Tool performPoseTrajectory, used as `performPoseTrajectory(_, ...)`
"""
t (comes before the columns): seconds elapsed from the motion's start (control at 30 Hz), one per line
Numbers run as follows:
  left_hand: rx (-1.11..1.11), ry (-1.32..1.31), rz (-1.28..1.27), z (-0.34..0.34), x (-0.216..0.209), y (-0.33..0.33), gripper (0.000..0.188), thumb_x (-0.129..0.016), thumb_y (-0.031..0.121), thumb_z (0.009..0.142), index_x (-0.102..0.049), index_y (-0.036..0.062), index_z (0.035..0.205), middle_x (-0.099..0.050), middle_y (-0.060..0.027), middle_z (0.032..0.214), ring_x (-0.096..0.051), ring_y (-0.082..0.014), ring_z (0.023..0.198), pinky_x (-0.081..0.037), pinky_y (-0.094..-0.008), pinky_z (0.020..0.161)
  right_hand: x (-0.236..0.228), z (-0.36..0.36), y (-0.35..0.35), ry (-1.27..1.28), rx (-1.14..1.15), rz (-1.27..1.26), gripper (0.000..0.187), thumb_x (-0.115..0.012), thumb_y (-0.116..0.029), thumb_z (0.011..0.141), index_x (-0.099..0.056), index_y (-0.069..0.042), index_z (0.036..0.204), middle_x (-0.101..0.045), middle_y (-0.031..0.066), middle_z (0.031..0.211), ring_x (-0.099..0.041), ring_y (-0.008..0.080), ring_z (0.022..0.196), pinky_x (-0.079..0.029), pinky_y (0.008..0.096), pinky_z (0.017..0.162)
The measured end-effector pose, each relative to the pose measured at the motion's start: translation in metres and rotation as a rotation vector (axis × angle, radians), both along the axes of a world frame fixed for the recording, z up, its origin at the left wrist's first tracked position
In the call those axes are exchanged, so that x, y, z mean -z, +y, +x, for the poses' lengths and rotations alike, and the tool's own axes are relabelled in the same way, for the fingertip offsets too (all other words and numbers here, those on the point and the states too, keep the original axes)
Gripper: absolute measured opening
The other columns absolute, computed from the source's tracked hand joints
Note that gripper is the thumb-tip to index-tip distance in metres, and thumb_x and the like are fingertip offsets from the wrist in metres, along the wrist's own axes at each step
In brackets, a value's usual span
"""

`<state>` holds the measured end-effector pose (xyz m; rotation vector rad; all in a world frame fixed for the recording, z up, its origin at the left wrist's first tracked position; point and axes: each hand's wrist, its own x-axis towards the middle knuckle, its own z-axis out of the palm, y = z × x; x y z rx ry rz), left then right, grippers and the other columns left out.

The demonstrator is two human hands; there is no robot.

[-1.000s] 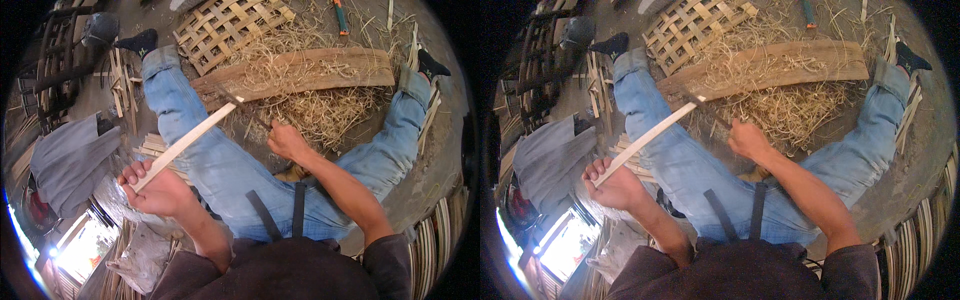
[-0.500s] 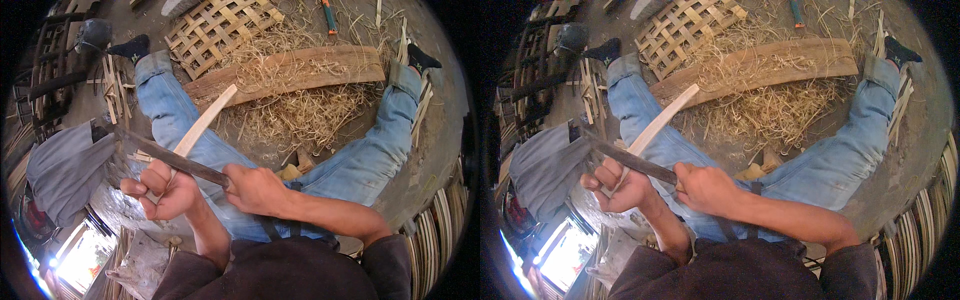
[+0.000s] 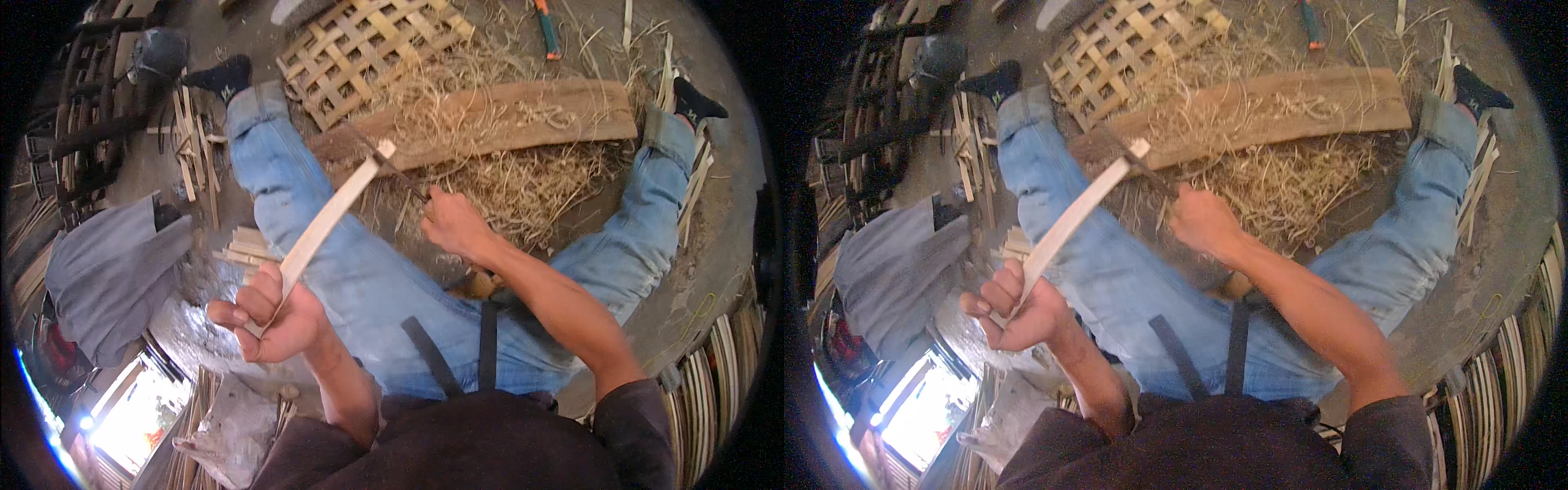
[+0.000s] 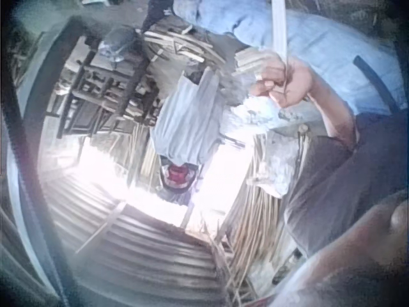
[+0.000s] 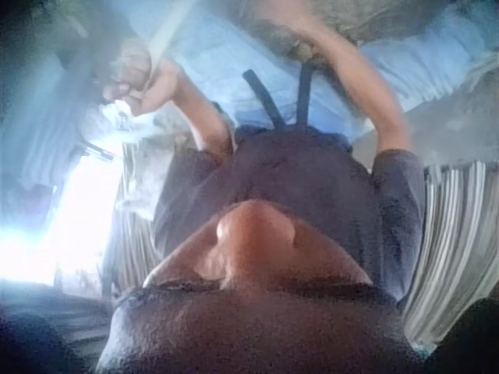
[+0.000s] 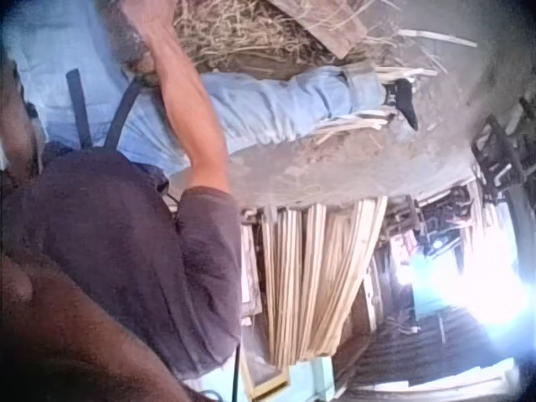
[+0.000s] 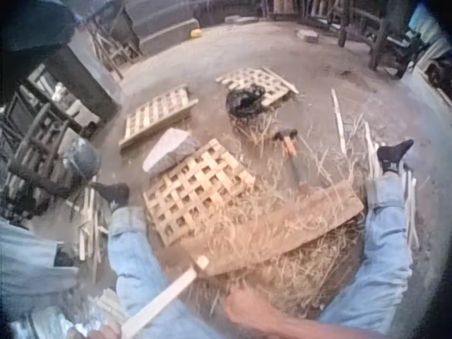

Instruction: The person sits on the floor and uses a drawknife to shave and shape a thin wooden stick. They repeatedly pull the tool along the wood to remove shavings and refine the shape.

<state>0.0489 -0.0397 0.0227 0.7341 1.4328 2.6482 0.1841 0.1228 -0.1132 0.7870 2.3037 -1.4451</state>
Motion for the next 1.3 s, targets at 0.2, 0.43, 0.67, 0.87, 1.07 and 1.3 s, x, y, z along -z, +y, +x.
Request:
performPoseTrajectory(0.2, 0.002, 0.002, -0.025, 0.010, -0.006, 0.010, 0.024, -0.054, 0.027, 0.085, -0.033, 0.0153, 0.082, -0.023, 0.0049, 0.050, -0.017, -0.0079, 0.049, -0.019, -0.0287, 0.055, 0.025, 0.013, 0.018, -0.036, 0.040, 0.083, 0.032, -0.061, -0.015, 0.080, -0.052, 0.007, 0.100, -0.064, 0.0271, 0.077, -0.065, 0.0442, 0.079, -0.052, 0.0508, 0.073)
performPoseTrajectory(0.43, 0.002, 0.031, -0.008, 0.007, -0.013, -0.005, 0.020, -0.050, 0.026, 0.086, -0.035, 0.0142, 0.082, -0.023, 0.0057, 0.051, -0.018, -0.0070, 0.049, -0.019, -0.0276, 0.054, 0.023, 0.018, 0.011, -0.064, 0.026, 0.116, 0.032, -0.067, -0.016, 0.079, -0.051, 0.004, 0.098, -0.065, 0.0237, 0.077, -0.065, 0.0427, 0.078, -0.053, 0.0497, 0.069)
performPoseTrajectory(0.67, -0.187, -0.029, 0.049, -0.014, -0.005, -0.024, 0.011, -0.047, 0.022, 0.084, -0.039, 0.0143, 0.081, -0.021, 0.0044, 0.054, -0.016, -0.0076, 0.049, -0.019, -0.0271, 0.053, 0.004, 0.012, -0.010, -0.005, 0.130, 0.045, 0.034, -0.061, -0.017, 0.081, -0.048, 0.008, 0.101, -0.063, 0.0265, 0.072, -0.064, 0.0443, 0.073, -0.051, 0.0501, 0.065)
performPoseTrajectory(0.87, -0.555, -0.241, 0.020, -0.024, 0.001, -0.026, 0.004, -0.043, 0.019, 0.084, -0.043, 0.0177, 0.080, -0.025, 0.0053, 0.055, -0.025, -0.0073, 0.046, -0.020, -0.0228, 0.047, -0.043, 0.017, -0.055, 0.162, -0.193, 0.039, 0.030, -0.057, -0.020, 0.084, -0.050, 0.005, 0.099, -0.065, 0.0270, 0.081, -0.066, 0.0431, 0.076, -0.053, 0.0512, 0.068)
performPoseTrajectory(1.07, -0.701, -0.370, 0.043, -0.035, 0.005, -0.032, 0.007, -0.042, 0.019, 0.084, -0.044, 0.0180, 0.078, -0.027, 0.0054, 0.055, -0.025, -0.0078, 0.044, -0.020, -0.0234, 0.044, 0.012, 0.010, -0.014, -0.031, -0.031, 0.057, 0.025, -0.061, -0.015, 0.084, -0.047, 0.002, 0.096, -0.062, 0.0260, 0.084, -0.063, 0.0449, 0.075, -0.051, 0.0514, 0.068)
performPoseTrajectory(1.3, -0.486, -0.409, 0.337, -0.043, -0.027, -0.079, 0.008, -0.042, 0.014, 0.082, -0.043, 0.0157, 0.074, -0.027, 0.0040, 0.053, -0.027, -0.0096, 0.044, -0.024, -0.0258, 0.042, 0.043, 0.039, -0.008, -0.058, -0.003, 0.431, 0.029, -0.064, -0.017, 0.081, -0.048, -0.001, 0.100, -0.060, 0.0214, 0.094, -0.063, 0.0404, 0.088, -0.052, 0.0475, 0.072)
